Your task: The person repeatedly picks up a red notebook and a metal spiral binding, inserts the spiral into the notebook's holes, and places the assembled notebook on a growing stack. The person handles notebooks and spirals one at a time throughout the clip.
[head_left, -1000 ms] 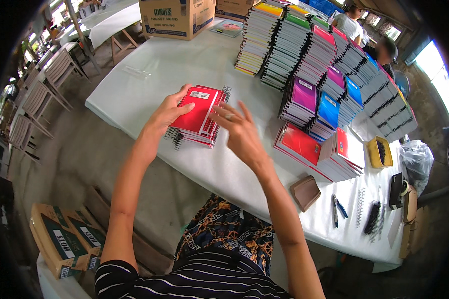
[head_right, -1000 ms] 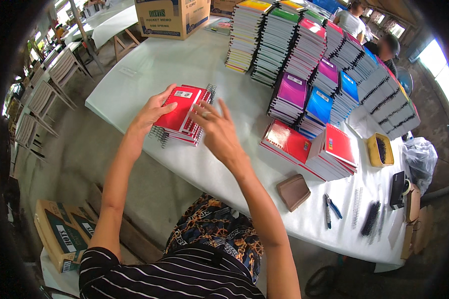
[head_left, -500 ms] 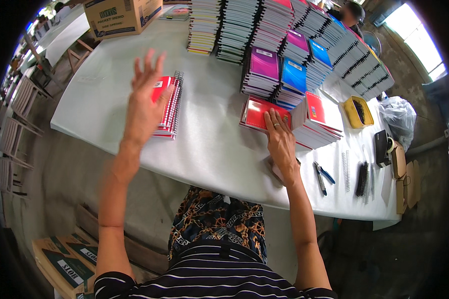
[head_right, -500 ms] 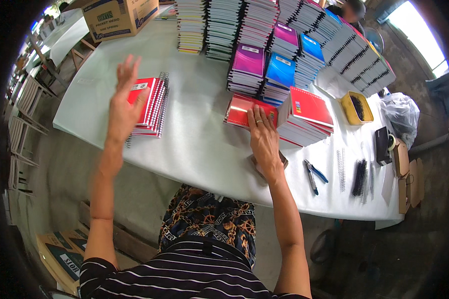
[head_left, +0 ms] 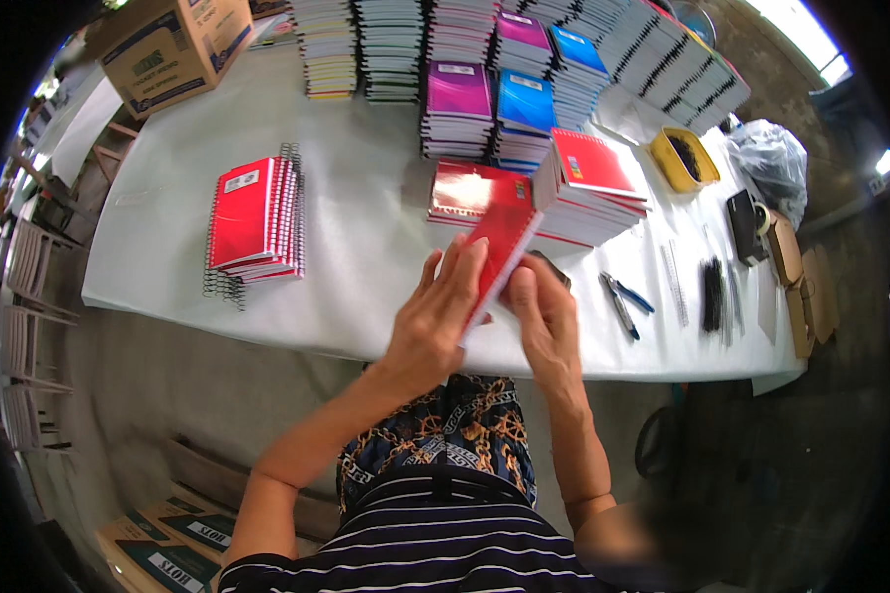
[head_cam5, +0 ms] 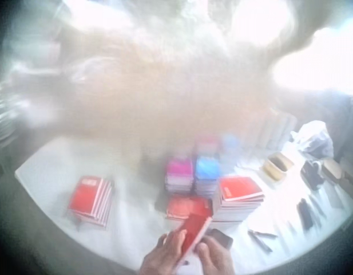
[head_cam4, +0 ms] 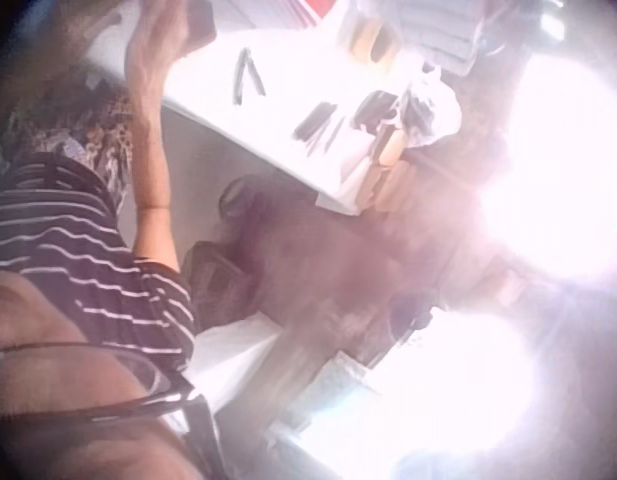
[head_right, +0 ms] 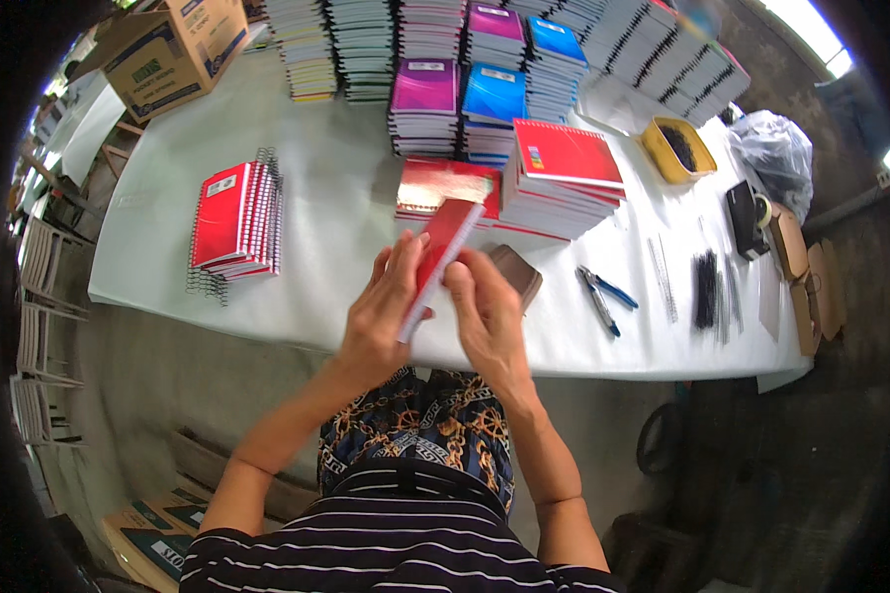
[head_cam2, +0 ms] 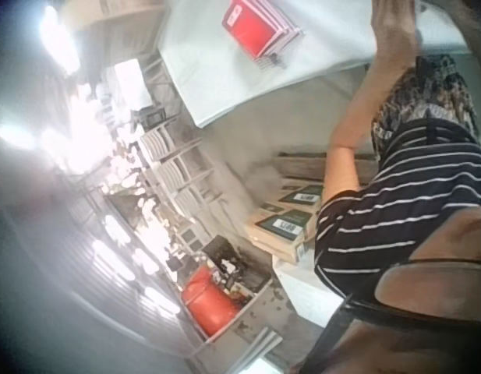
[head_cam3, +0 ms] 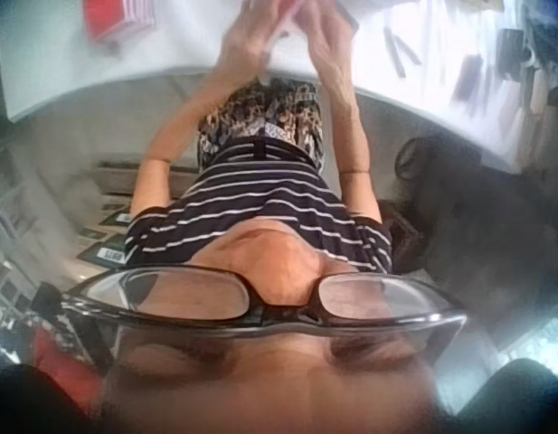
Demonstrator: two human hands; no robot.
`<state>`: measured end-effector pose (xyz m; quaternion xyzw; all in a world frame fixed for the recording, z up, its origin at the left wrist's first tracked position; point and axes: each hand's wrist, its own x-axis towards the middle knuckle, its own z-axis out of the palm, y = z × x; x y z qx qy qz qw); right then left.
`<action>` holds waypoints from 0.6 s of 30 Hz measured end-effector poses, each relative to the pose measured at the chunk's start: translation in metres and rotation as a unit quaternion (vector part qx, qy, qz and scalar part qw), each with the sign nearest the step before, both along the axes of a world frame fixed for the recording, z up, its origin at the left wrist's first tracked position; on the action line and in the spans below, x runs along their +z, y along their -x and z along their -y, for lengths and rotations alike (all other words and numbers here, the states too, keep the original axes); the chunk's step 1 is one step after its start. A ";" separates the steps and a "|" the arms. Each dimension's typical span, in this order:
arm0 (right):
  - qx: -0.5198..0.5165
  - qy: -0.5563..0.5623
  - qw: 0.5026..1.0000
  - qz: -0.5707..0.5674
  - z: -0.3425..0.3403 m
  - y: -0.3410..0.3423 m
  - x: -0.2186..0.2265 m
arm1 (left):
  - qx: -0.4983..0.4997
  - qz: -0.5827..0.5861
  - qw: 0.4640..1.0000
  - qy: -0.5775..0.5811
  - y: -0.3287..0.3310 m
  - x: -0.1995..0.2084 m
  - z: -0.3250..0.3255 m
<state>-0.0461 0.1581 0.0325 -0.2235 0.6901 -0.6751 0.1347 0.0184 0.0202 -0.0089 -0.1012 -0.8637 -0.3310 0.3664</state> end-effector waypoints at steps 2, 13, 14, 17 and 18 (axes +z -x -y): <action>-0.115 -0.080 0.959 -0.245 -0.018 0.005 -0.007 | -0.151 0.142 0.961 -0.183 -0.008 0.004 0.018; 0.017 0.080 0.996 0.029 -0.014 -0.010 -0.094 | -0.225 0.193 0.853 -0.430 0.003 -0.035 0.034; 0.020 0.056 0.998 0.030 -0.015 -0.011 -0.092 | -0.227 0.175 0.857 -0.428 0.001 -0.039 0.036; 0.020 0.018 1.000 0.016 -0.021 -0.008 -0.089 | -0.112 0.098 0.968 -0.200 0.006 -0.014 0.032; 0.021 0.016 1.000 -0.010 -0.019 -0.008 -0.090 | -0.051 0.063 0.994 -0.079 0.007 0.004 0.032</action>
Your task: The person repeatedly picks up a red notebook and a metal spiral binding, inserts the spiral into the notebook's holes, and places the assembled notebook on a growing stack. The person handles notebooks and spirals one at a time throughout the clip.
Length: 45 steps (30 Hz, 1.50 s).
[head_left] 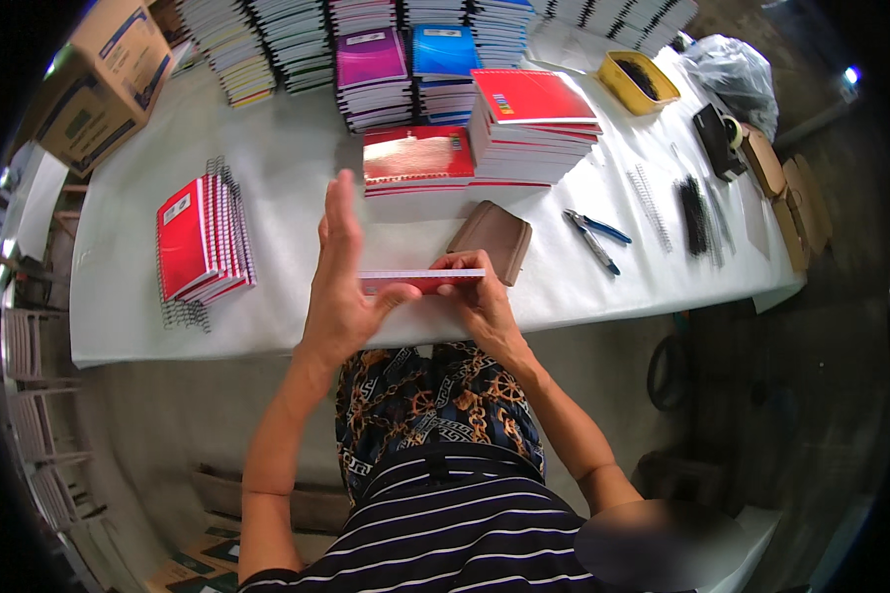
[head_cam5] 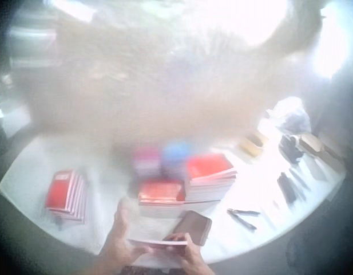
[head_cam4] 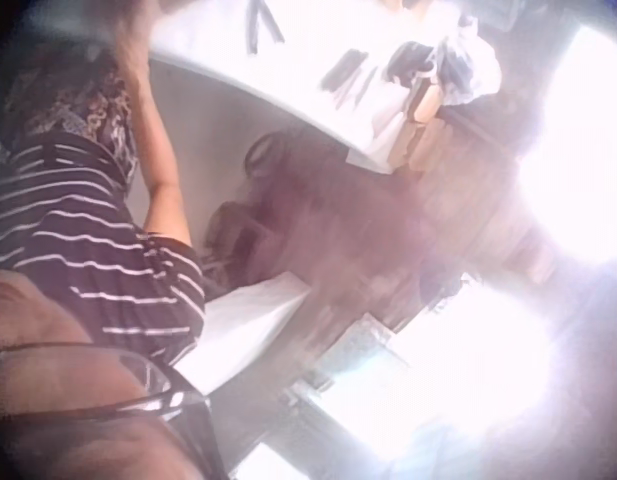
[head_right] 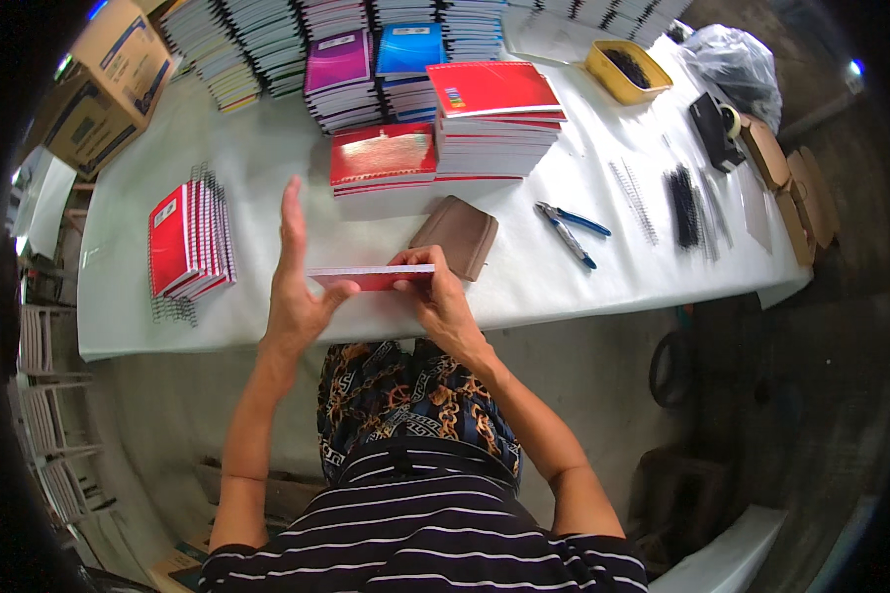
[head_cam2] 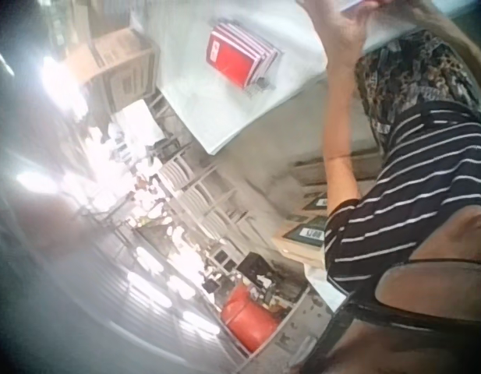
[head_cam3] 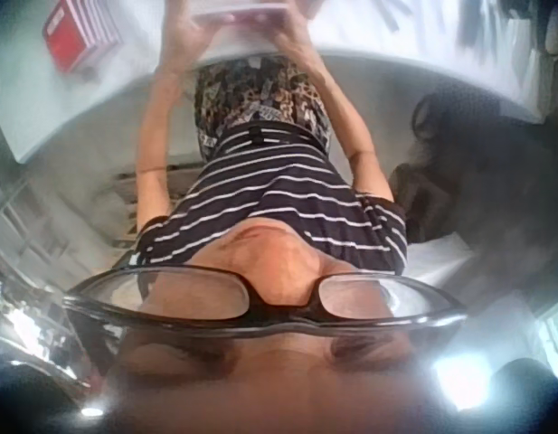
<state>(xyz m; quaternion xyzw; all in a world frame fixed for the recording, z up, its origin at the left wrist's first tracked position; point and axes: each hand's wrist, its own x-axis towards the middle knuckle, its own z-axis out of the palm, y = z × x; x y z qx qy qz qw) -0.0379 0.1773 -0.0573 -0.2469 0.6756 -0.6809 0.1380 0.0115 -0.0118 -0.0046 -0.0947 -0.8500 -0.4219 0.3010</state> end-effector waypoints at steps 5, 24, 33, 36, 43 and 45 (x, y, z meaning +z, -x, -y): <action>0.072 -0.097 0.992 -0.027 -0.018 0.006 0.034 | 0.053 0.076 0.912 0.399 0.011 -0.004 -0.044; -0.299 -0.490 0.744 -0.342 -0.204 0.238 0.028 | 0.001 0.075 0.927 0.369 0.015 -0.004 -0.039; 0.059 -0.179 0.967 -0.174 -0.062 0.051 0.084 | 0.007 0.092 0.931 0.354 0.015 -0.004 -0.036; 0.081 -0.182 0.971 -0.129 -0.056 0.046 0.077 | 0.009 0.090 0.932 0.351 0.018 -0.005 -0.038; 0.059 -0.190 0.969 -0.145 -0.057 0.053 0.076 | 0.003 0.089 0.938 0.336 0.017 -0.005 -0.037; 0.095 -0.206 0.960 -0.165 -0.056 0.053 0.071 | 0.005 0.088 0.939 0.333 0.017 -0.005 -0.037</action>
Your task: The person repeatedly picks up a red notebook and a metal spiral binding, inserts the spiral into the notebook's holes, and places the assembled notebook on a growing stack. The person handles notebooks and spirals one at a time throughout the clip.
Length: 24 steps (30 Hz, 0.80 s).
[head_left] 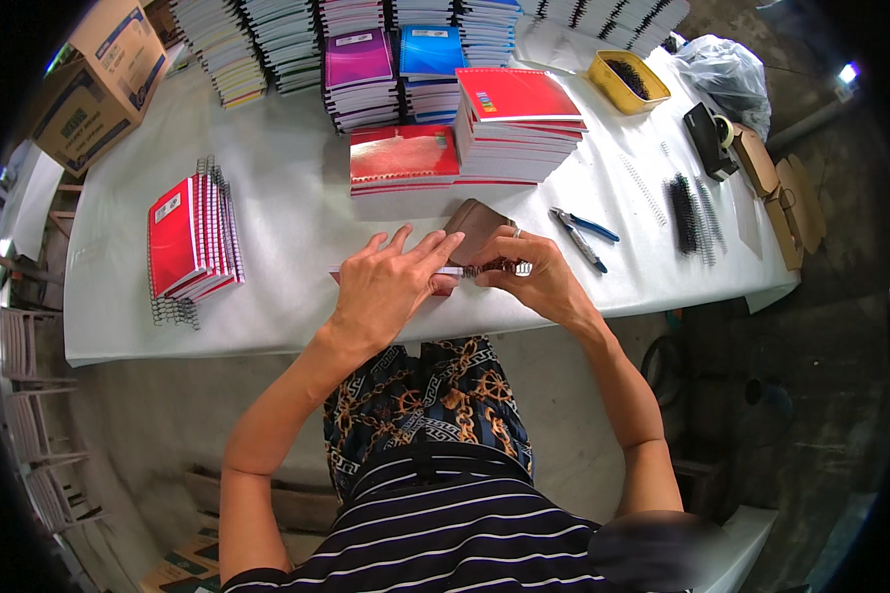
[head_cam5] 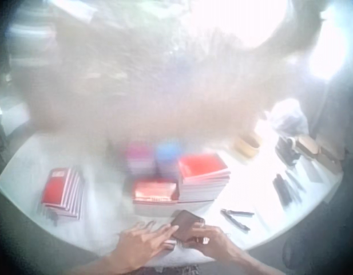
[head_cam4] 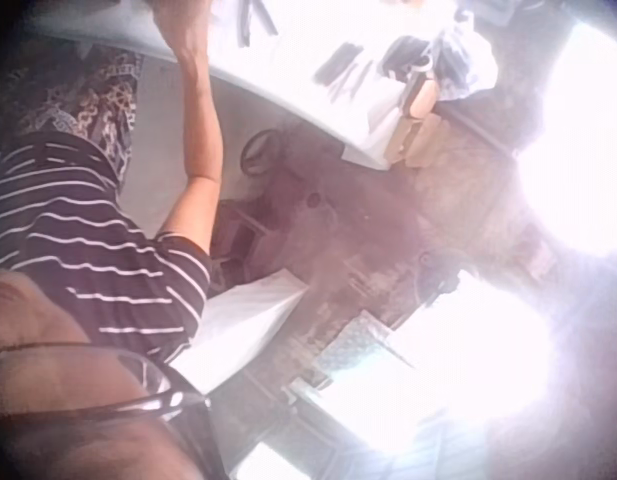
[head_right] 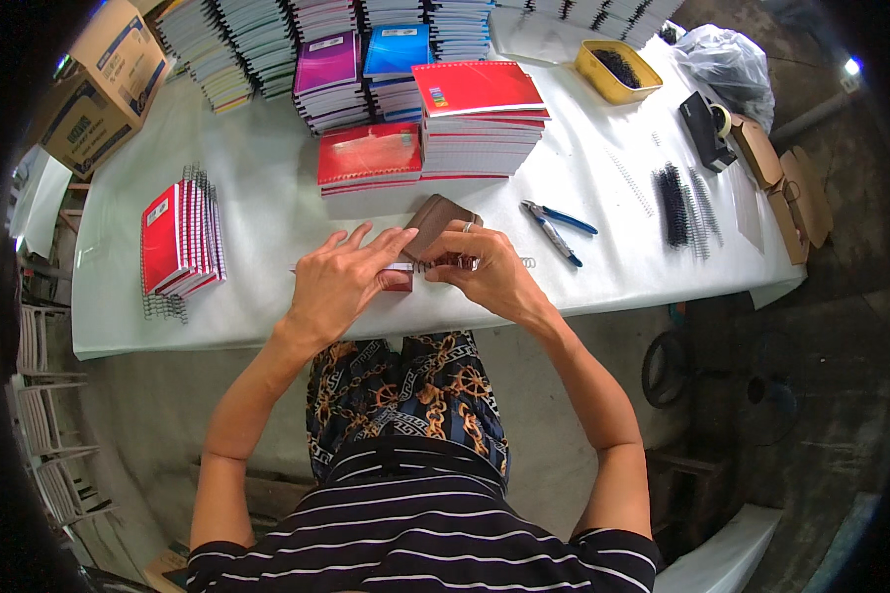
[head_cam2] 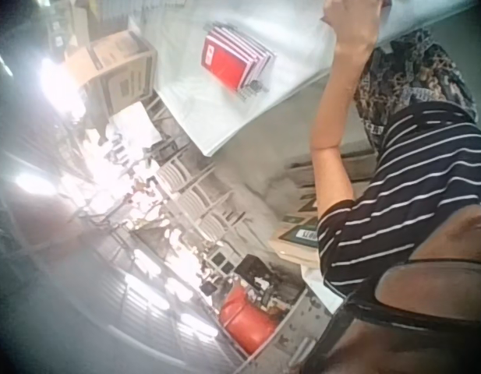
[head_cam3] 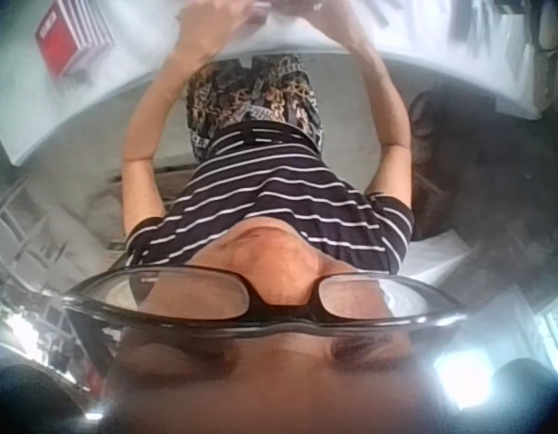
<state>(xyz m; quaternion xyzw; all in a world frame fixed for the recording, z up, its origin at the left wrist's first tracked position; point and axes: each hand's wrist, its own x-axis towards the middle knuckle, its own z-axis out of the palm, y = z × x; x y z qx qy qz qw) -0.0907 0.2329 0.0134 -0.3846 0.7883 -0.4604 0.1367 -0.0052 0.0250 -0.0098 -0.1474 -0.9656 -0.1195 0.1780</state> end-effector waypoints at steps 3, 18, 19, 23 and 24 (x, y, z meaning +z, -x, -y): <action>0.009 0.037 0.999 0.033 0.000 0.003 0.001 | 0.002 0.001 1.000 0.003 0.000 0.001 0.000; 0.024 -0.111 0.992 -0.046 0.010 -0.014 0.016 | -0.013 0.035 0.999 0.012 -0.004 0.005 -0.007; 0.037 -0.164 0.985 0.031 0.007 -0.009 0.021 | -0.018 0.084 0.996 0.027 -0.005 0.012 -0.006; 0.035 -0.116 0.982 -0.144 -0.010 0.031 0.002 | -0.060 0.158 0.985 0.033 -0.008 0.020 -0.001; 0.050 -0.101 0.973 -0.200 -0.011 0.037 -0.017 | -0.061 0.090 0.993 0.041 -0.007 0.018 0.001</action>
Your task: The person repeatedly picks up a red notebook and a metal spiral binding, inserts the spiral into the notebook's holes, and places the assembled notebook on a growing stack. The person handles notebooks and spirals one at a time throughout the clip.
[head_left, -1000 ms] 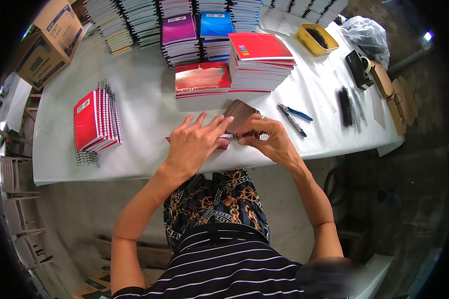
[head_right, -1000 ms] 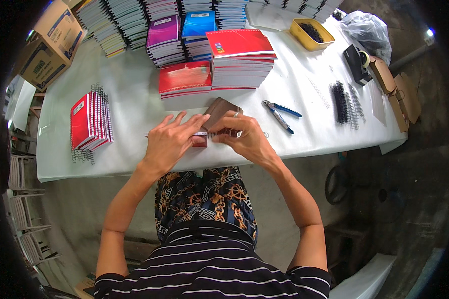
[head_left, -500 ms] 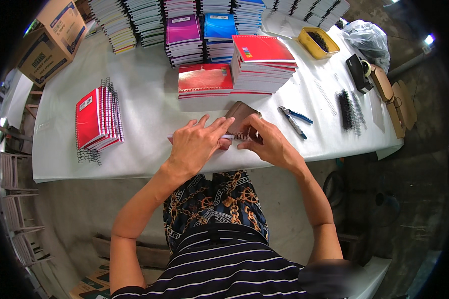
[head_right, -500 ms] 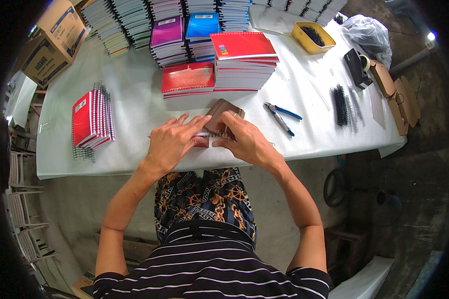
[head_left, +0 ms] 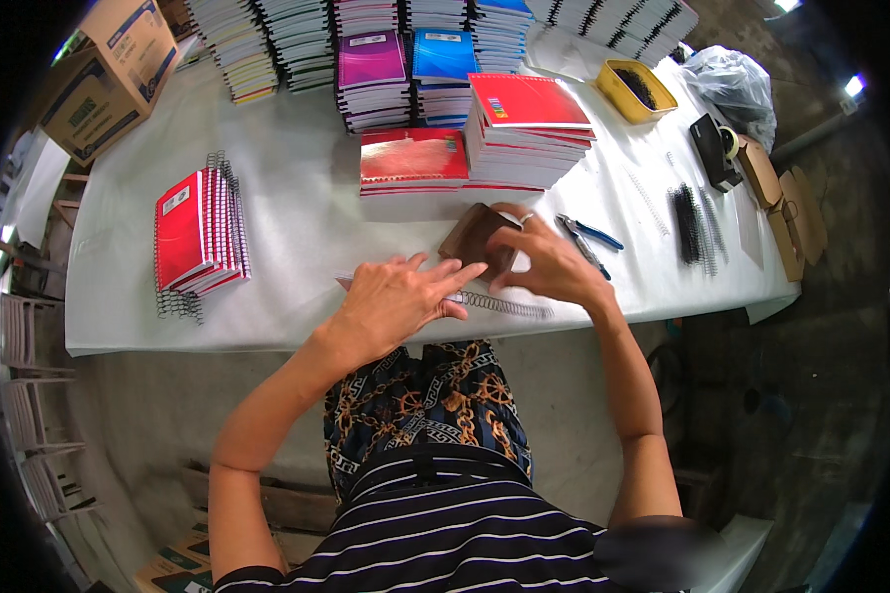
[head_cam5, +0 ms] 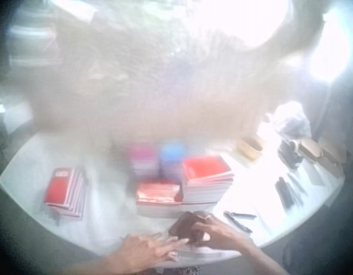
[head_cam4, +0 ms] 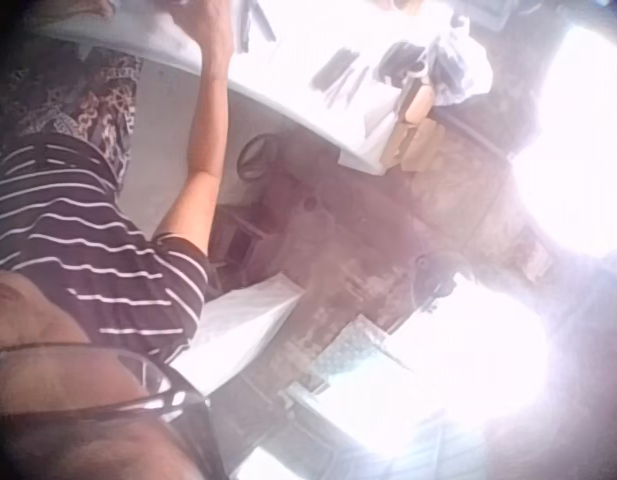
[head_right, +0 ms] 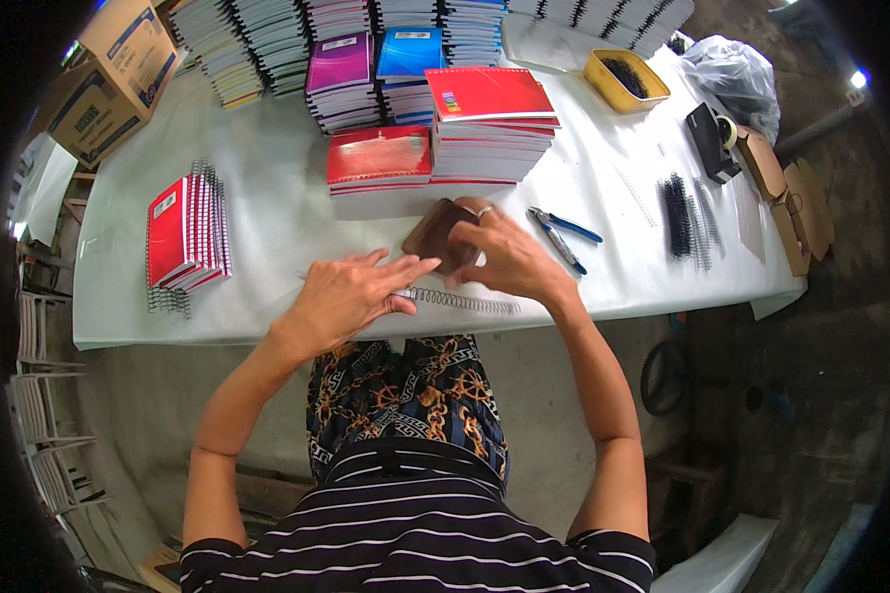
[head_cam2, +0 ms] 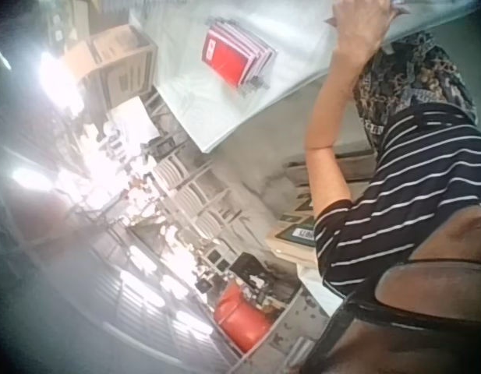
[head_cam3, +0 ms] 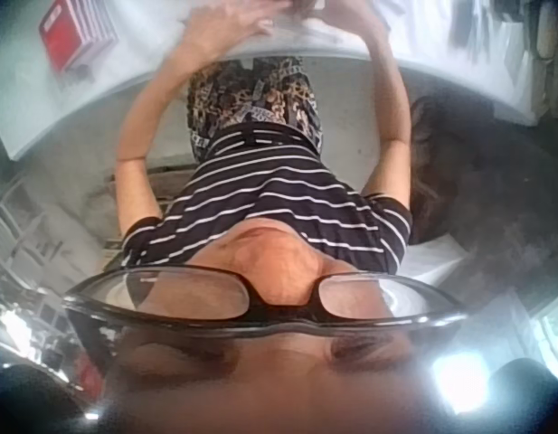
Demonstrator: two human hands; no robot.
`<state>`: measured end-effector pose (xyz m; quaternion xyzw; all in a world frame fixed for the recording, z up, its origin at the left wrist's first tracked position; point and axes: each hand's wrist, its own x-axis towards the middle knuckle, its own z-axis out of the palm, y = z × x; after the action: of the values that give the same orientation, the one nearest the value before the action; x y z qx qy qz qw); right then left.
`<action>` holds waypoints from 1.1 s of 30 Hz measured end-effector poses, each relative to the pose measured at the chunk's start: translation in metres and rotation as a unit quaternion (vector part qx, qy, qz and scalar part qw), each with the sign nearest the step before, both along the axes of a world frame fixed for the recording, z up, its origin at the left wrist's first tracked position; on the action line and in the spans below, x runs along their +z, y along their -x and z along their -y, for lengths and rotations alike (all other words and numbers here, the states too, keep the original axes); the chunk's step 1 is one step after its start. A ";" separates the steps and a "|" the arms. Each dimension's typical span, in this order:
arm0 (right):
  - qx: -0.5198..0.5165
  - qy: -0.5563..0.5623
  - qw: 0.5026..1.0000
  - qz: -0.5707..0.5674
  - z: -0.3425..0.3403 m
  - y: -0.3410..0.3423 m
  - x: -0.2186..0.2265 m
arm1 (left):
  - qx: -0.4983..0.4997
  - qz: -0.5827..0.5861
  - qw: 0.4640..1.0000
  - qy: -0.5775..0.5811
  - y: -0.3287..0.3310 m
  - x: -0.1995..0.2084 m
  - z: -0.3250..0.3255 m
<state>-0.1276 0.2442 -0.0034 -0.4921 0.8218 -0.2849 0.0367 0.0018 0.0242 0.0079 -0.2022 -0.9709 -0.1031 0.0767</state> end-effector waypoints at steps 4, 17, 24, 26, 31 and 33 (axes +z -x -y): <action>0.037 -0.016 0.993 0.113 0.002 0.015 0.015 | 0.029 -0.134 0.990 -0.009 0.003 -0.009 0.015; 0.119 -0.066 0.925 0.356 0.017 0.029 0.023 | 0.081 0.020 0.996 -0.026 0.004 -0.009 0.025; 0.142 -0.019 0.903 0.404 0.021 0.032 0.018 | 0.086 0.008 0.996 -0.020 0.006 -0.005 0.025; 0.262 0.141 0.817 0.495 0.020 0.034 0.008 | 0.099 -0.006 0.995 -0.010 0.007 -0.009 0.024; 0.167 0.015 0.895 0.414 0.031 0.028 0.022 | 0.104 -0.013 0.994 -0.007 0.004 -0.005 0.031; 0.241 0.107 0.855 0.447 0.022 0.046 -0.007 | 0.109 -0.044 0.993 -0.007 0.005 -0.007 0.032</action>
<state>-0.1740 0.2223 -0.0106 -0.4957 0.5369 -0.5423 0.4147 -0.0034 -0.0078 0.0011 -0.0989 -0.9820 -0.0921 0.1316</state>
